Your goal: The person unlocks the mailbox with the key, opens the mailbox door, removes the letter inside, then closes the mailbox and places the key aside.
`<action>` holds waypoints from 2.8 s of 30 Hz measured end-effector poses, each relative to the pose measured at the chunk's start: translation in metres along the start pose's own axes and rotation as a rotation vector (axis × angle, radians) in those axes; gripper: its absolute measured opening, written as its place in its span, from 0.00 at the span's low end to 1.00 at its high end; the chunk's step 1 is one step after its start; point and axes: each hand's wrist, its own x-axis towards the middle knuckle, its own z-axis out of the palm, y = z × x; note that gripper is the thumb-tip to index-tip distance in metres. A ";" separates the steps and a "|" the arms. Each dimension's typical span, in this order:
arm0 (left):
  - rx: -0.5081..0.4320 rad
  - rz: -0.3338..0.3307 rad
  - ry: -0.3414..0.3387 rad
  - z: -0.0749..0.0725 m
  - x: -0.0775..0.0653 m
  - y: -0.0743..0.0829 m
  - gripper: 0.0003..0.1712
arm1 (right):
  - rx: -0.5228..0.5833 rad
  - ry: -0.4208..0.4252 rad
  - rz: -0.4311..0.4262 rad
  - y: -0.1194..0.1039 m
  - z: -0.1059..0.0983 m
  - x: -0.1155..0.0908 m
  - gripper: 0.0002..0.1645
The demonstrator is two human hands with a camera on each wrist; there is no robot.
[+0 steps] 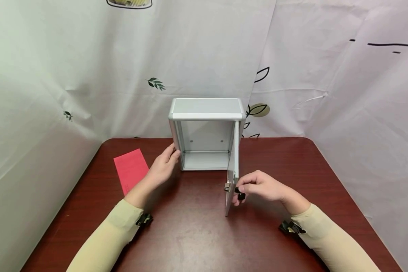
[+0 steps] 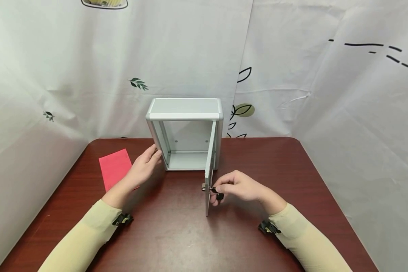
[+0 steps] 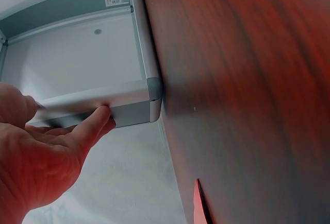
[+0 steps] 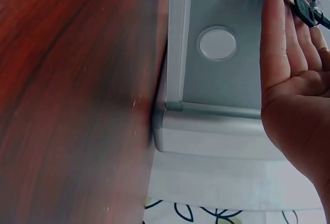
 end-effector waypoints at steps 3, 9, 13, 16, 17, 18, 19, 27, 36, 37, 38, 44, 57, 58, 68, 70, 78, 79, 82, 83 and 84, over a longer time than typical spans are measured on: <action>-0.012 0.000 -0.002 0.000 -0.001 0.000 0.36 | 0.007 0.001 -0.001 0.001 0.002 0.003 0.17; -0.016 0.000 0.003 0.000 -0.002 -0.001 0.35 | 0.027 0.002 0.002 0.002 0.008 0.010 0.15; -0.019 0.004 0.003 0.000 -0.001 -0.001 0.35 | 0.032 0.012 0.007 0.001 0.013 0.014 0.15; -0.018 0.005 0.003 0.000 -0.002 -0.002 0.35 | 0.036 0.013 -0.001 0.000 0.016 0.019 0.15; -0.019 0.004 0.003 0.000 -0.002 -0.002 0.35 | 0.039 0.013 -0.005 0.000 0.017 0.020 0.15; -0.020 0.002 0.003 0.000 -0.002 -0.002 0.35 | 0.041 0.014 -0.010 0.000 0.018 0.022 0.15; -0.021 0.000 0.002 0.000 -0.002 -0.002 0.35 | 0.043 0.015 -0.014 0.001 0.019 0.024 0.15; -0.025 -0.004 0.002 0.001 -0.002 -0.002 0.36 | 0.054 0.036 -0.008 0.002 0.025 0.039 0.15; -0.019 -0.010 0.002 0.000 -0.002 0.000 0.36 | 0.030 0.091 0.016 0.002 0.033 0.055 0.14; -0.019 -0.011 0.001 0.000 -0.002 0.001 0.36 | 0.030 0.098 0.019 0.001 0.034 0.056 0.14; -0.017 -0.012 0.001 0.000 -0.002 0.001 0.36 | 0.030 0.105 0.024 0.001 0.035 0.058 0.14; -0.005 -0.004 0.007 0.001 -0.001 0.001 0.36 | 0.037 0.143 0.027 -0.001 0.040 0.067 0.14; 0.008 -0.001 0.024 0.002 0.000 0.000 0.35 | 0.009 0.272 0.091 -0.005 0.054 0.087 0.15; 0.002 -0.002 0.025 0.002 0.000 0.000 0.34 | 0.012 0.282 0.096 -0.005 0.055 0.089 0.15; -0.029 0.007 0.020 0.002 0.000 0.000 0.34 | 0.026 0.381 0.130 -0.006 0.065 0.108 0.16; -0.029 0.007 0.020 0.002 0.000 0.000 0.33 | 0.024 0.394 0.132 -0.006 0.066 0.111 0.16; -0.023 -0.013 0.024 0.003 0.000 -0.001 0.33 | 0.049 0.452 0.124 -0.004 0.067 0.125 0.17; -0.023 -0.017 0.024 0.003 0.000 -0.001 0.33 | 0.052 0.460 0.124 -0.003 0.066 0.127 0.17; -0.019 -0.027 0.022 0.003 0.000 0.001 0.34 | 0.062 0.484 0.125 -0.003 0.065 0.132 0.17; -0.017 -0.031 0.019 0.003 0.000 0.001 0.34 | 0.064 0.492 0.126 -0.002 0.065 0.134 0.18; -0.019 -0.034 0.017 0.003 0.000 0.002 0.34 | 0.065 0.499 0.129 -0.002 0.065 0.135 0.18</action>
